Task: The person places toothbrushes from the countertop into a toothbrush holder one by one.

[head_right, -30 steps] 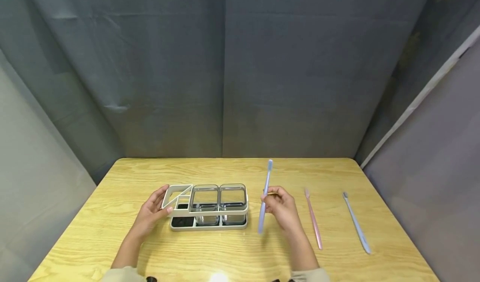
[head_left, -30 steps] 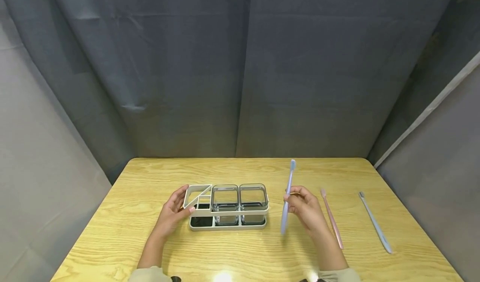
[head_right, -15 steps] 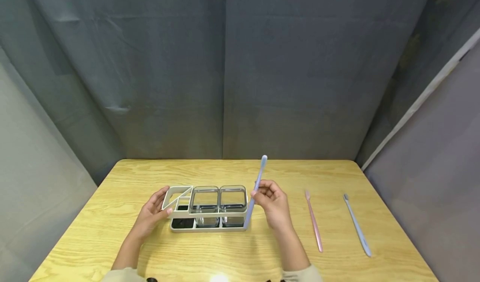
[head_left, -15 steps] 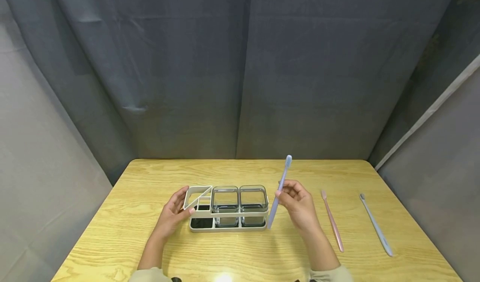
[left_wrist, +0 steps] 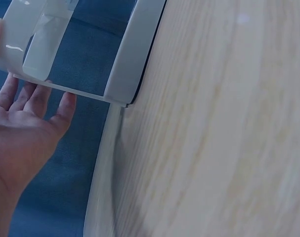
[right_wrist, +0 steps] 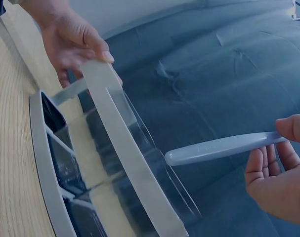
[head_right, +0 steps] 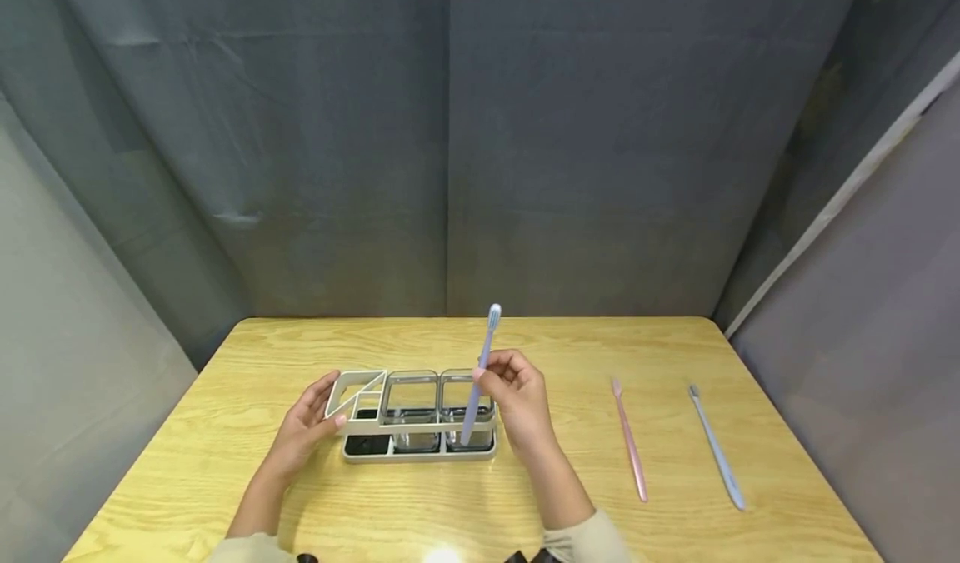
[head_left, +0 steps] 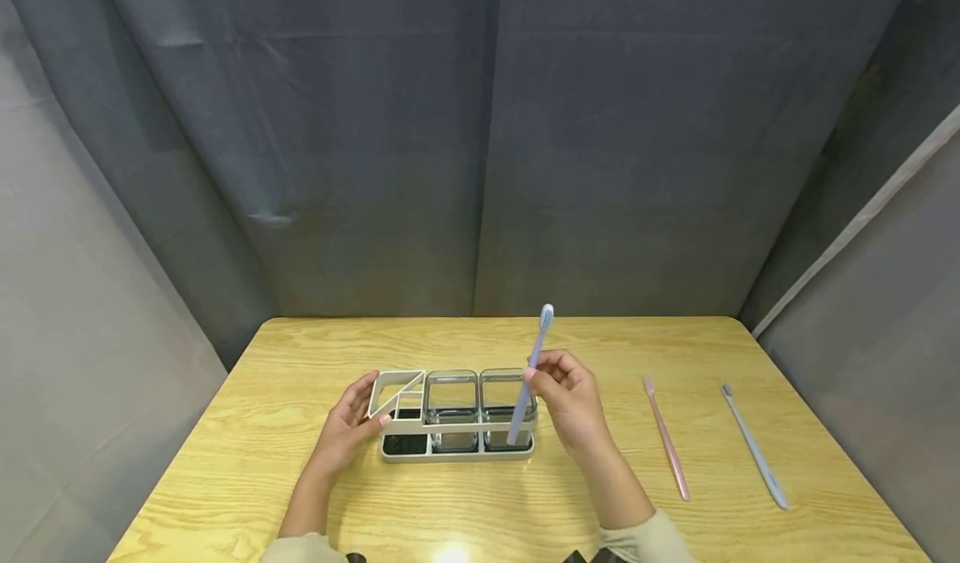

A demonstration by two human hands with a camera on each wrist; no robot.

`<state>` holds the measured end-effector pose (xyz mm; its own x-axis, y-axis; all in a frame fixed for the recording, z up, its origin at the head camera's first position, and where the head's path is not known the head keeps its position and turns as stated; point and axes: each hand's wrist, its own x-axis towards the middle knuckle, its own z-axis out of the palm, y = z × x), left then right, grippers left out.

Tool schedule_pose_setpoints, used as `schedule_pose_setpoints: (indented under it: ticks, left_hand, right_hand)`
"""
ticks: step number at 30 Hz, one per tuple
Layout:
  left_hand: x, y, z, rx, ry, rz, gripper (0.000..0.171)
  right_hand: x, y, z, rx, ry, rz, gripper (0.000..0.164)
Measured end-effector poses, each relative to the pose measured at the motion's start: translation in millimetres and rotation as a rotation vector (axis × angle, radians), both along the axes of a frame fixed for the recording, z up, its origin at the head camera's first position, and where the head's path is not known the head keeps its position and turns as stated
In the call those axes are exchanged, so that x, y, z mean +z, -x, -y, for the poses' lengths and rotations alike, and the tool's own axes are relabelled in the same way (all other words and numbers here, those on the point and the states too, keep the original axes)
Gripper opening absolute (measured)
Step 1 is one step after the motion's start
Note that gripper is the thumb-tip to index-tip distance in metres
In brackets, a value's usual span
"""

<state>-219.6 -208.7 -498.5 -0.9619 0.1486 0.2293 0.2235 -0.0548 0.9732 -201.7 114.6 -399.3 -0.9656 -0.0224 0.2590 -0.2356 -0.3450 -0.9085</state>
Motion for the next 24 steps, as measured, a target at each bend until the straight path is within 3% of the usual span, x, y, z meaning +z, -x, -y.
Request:
schedule_pose_setpoints:
  ticks: [10, 24]
  left_hand:
    - [-0.8, -0.6, 0, -0.002, -0.018, -0.008, 0.067]
    - [-3.4, -0.4, 2, -0.008, -0.014, -0.029, 0.067]
  right_hand:
    - [7.7, 9.2, 21, -0.017, 0.087, 0.050, 0.012]
    - [9.9, 18.9, 52, -0.065, 0.160, 0.003, 0.012]
